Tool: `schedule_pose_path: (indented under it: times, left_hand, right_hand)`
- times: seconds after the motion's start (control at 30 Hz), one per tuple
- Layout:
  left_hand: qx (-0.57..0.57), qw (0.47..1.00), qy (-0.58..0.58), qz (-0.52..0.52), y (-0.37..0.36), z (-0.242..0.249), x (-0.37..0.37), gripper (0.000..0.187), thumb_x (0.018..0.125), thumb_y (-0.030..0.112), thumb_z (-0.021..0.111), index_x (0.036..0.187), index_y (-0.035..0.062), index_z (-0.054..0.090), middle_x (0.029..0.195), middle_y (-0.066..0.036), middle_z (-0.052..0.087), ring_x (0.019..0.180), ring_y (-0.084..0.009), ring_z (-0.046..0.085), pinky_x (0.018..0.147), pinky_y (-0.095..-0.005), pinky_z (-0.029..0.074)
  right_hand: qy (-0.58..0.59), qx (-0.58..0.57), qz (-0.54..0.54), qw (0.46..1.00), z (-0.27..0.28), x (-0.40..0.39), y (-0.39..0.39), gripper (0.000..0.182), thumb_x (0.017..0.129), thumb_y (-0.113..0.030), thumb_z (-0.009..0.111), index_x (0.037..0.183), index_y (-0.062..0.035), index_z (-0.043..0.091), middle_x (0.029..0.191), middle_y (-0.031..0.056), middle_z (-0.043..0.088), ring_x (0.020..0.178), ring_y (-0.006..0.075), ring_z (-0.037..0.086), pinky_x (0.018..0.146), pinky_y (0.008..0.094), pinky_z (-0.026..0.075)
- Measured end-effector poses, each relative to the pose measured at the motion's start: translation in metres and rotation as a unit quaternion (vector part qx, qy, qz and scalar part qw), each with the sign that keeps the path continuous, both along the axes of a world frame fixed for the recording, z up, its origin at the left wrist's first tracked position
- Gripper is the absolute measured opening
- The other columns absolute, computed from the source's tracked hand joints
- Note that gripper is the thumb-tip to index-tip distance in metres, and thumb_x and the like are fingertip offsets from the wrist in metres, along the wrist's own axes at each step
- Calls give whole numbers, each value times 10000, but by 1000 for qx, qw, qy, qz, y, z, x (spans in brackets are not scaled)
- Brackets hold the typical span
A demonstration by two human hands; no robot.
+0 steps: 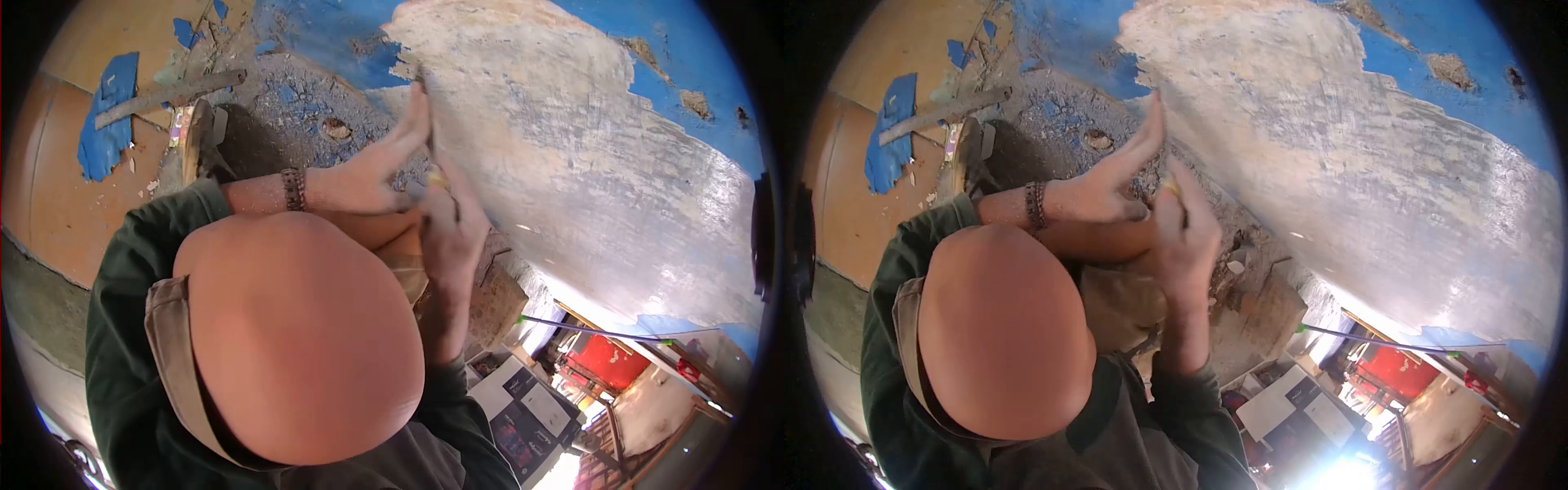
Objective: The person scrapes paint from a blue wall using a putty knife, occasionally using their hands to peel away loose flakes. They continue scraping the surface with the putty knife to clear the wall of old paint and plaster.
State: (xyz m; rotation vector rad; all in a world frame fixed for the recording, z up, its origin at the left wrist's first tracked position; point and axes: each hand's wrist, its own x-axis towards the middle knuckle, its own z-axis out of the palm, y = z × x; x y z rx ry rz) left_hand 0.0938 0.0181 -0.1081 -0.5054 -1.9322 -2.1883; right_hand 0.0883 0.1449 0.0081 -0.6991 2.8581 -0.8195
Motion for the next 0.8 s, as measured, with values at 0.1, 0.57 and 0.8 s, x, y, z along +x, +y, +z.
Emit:
schedule_pose_path:
  times: [0.1, 0.57, 0.8]
  left_hand:
    - [39, 998, -40, 23, -8, 0, 1, 1104, 722, 33, 640, 1502, 2, -140, 1552, -285, -177, 1458, -381, -95, 1185, -404, 142]
    - [-49, 999, 23, 3, -1, 2, -2, 1138, 696, 17, 656, 1510, 21, -140, 1558, -268, -184, 1462, -404, -68, 1173, -408, 185]
    - [-50, 997, 9, 52, -7, 3, 0, 1097, 711, 39, 647, 1511, 3, -103, 1560, -265, -178, 1462, -405, -58, 1174, -403, 186]
  right_hand:
    - [-161, -61, -118, 978, -1, 7, -18, 387, 948, -126, 506, 1260, 96, 553, 1158, 185, 654, 1071, 209, 604, 931, 329, 459]
    - [-170, -155, -119, 966, -7, 4, 5, 386, 955, -137, 511, 1291, 48, 551, 692, -22, 516, 472, 13, 348, 424, 192, 276]
    - [-56, -145, -17, 988, -26, 2, 12, 384, 965, -150, 505, 1263, 86, 553, 724, 5, 538, 543, 41, 406, 499, 195, 340]
